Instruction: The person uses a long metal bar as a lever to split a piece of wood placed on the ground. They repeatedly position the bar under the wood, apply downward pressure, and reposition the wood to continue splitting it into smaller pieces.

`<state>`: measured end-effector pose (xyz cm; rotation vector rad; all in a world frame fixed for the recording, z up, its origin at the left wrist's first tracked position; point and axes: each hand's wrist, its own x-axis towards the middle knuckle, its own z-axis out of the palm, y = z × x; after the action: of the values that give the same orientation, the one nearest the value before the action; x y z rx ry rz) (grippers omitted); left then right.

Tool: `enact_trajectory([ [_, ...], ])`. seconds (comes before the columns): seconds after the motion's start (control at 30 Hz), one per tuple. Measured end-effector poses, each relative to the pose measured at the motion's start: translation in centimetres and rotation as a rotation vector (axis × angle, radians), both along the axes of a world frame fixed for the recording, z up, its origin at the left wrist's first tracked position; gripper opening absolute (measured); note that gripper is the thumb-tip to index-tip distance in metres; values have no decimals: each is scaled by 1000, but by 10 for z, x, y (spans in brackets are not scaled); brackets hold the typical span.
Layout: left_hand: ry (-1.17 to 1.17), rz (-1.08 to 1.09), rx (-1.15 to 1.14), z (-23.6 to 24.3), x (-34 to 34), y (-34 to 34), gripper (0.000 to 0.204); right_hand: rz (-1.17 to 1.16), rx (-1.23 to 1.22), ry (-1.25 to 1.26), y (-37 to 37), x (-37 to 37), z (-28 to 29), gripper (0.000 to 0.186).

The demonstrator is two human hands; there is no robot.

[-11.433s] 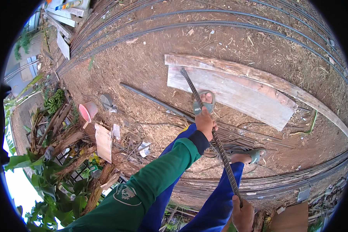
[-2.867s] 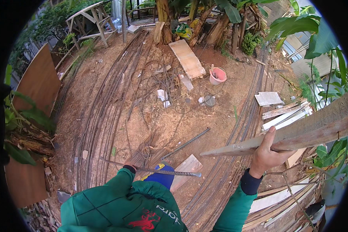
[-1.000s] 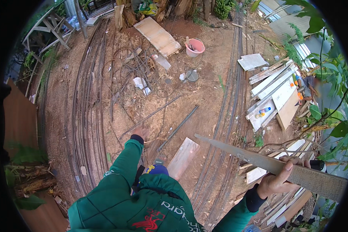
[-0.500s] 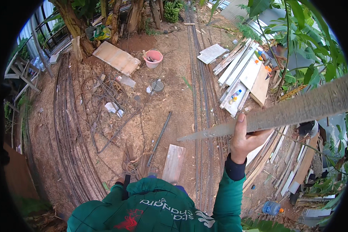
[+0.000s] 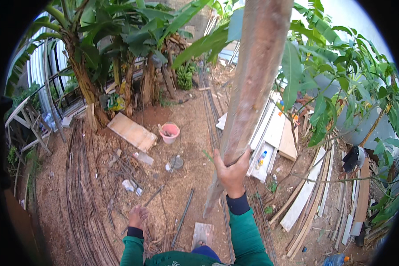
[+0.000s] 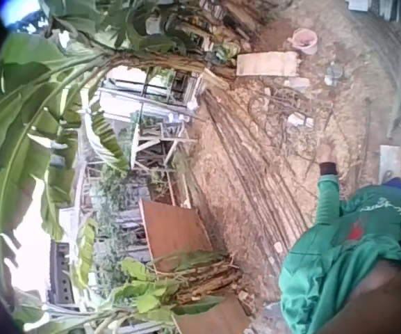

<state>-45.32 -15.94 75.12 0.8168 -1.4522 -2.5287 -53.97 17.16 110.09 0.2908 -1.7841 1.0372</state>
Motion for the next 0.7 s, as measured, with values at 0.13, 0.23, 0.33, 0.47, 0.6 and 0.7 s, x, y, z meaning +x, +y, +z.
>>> enact_trajectory([
  [0.13, 371, -97, -94, 172, -43, 34, 44, 71, 21, -35, -3, -7, 1, 68],
  [0.23, 708, -191, -171, 290, -55, 68, 52, 170, 18, -33, -5, -14, 0, 66],
  [0.33, 1022, -229, -322, 376, -59, 109, 60, 150, 66, -16, -9, -22, -1, 63],
  [0.47, 1177, -237, -444, 419, -76, 159, 81, 308, 24, -145, -11, -29, 3, 67],
  [0.6, 1188, -119, -384, 378, -110, 187, 93, 438, -27, -206, -1, -28, 6, 75],
  [0.7, 1108, -247, -93, 313, -127, 197, 76, 513, -93, -296, 13, -28, 5, 78],
])
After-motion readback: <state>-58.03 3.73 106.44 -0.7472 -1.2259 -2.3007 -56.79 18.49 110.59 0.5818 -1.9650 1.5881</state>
